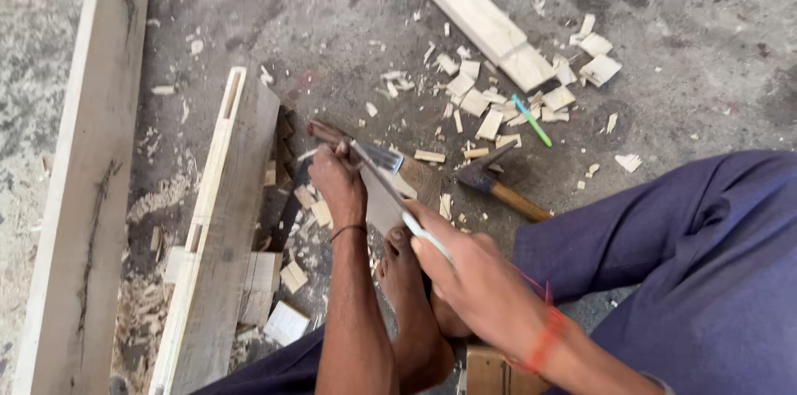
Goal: The person sits on the floor of a woodworking workshop and saws a small wood block with a hand saw, steadying the block with the other hand and foot. They then set the saw aside and use a hammer to strike a round wooden mallet head, fitting it onto a handle.
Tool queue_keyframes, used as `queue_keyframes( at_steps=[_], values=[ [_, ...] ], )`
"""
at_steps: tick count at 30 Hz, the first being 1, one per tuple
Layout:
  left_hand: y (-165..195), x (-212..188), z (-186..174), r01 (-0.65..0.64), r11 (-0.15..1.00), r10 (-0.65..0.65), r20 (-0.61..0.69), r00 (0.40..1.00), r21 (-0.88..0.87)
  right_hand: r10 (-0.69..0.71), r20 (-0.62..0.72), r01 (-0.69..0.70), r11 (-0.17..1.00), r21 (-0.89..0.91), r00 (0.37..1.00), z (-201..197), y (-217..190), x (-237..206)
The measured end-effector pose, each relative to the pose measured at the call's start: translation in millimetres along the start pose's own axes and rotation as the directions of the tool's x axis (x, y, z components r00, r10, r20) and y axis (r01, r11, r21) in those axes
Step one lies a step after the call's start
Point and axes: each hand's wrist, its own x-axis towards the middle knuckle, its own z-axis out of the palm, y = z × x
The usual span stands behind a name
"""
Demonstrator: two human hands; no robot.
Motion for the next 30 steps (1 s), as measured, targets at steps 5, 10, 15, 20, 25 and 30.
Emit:
queue_keyframes(
  at_steps=[5,10,15,20,25,30],
  values=[
    [1,-3,4,-0.032,0.999,0.031,-0.04,0.999,-0.017,-0.155,0.032,0.153,0.986,0.057,0.987,-12,71,-76],
    [0,-10,2,0.085,0.985,-0.087,-0.006,0.996,-0.15,-0.049,0.043,0.051,0.997,-0.058,0.998,-23,-7,-50],
    [-3,-18,-1,-0.024,0.998,0.03,-0.097,0.995,0.053,0.18,0.031,-0.165,0.948,-0.273,0.983,-4,-64,11],
    [-4,-21,2,0.121,0.993,-0.121,-0.024,0.992,-0.005,0.349,0.042,-0.345,0.936,-0.074,0.936,-19,-11,-61],
    [-13,-26,-3,0.069,0.998,-0.068,-0.025,0.997,0.017,0.324,0.069,-0.325,0.946,0.008,0.944,-19,-9,-64],
    [-21,-34,-11,0.111,0.994,-0.111,-0.036,0.993,-0.016,0.173,0.013,-0.17,0.978,-0.122,0.985,26,-29,-10]
  ],
)
